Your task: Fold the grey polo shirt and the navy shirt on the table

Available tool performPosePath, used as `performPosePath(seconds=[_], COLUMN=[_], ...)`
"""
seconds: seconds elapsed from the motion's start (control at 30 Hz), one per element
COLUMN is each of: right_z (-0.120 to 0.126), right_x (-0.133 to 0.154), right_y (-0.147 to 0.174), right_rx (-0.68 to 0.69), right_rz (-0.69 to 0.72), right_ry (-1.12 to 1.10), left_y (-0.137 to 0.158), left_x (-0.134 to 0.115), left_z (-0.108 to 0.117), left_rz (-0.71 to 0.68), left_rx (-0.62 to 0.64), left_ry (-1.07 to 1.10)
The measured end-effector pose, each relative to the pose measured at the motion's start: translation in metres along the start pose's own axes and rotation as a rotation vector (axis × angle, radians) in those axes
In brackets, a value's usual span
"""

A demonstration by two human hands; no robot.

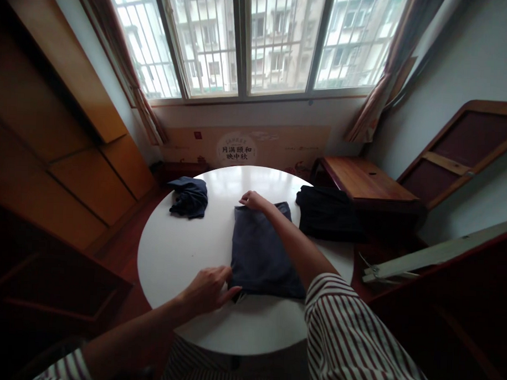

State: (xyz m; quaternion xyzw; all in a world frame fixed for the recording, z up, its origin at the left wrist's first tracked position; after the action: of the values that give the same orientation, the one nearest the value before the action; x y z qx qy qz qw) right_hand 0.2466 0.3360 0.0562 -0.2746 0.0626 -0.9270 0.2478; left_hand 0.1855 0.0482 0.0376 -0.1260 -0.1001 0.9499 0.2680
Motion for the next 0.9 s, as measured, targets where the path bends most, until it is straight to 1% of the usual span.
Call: performPosePath(seconds=[0.1, 0.23, 0.47, 0.53, 0.7, 0.9], right_z=[-0.016, -0.026, -0.029, -0.029, -0.033, -0.044], right_x=[0.006, 0.009, 0.002, -0.001, -0.003, -0.001], right_y=[-0.011, -0.017, -0.024, -0.025, -0.026, -0.025], right_rx=[0.093, 0.182, 0.164, 0.154, 0.165, 0.249], right_rz=[-0.006, -0.007, -0.029, -0.04, -0.059, -0.049], right_ry=[0.0, 0.005, 0.062, 0.07, 0.079, 0.079], left_y=[0.005, 0.006, 0.009, 0.01, 0.011, 0.011], left_x=[0.002, -0.009, -0.027, -0.031, -0.035, -0.032], left_z=[-0.01, -0.019, -0.025, -0.025, -0.025, -0.026], left_rz=[-0.012, -0.125, -0.33, -0.366, -0.382, -0.351], left_rx=[0.032, -0.009, -0.014, -0.02, -0.039, -0.055], left_ry=[0.001, 0.01, 0.042, 0.048, 0.041, 0.038])
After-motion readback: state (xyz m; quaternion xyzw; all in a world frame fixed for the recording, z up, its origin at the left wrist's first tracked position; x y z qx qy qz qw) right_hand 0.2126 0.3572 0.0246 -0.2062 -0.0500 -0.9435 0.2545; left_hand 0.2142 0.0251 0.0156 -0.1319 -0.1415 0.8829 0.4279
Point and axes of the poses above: each hand's wrist, its own y-axis away from the middle knuckle, its own z-axis out of the back of the hand, x = y × z, the point moved 10 cm from there along -y, towards the middle knuckle, and after that the axes turned 11 degrees about -x, right-handed, at the moved point
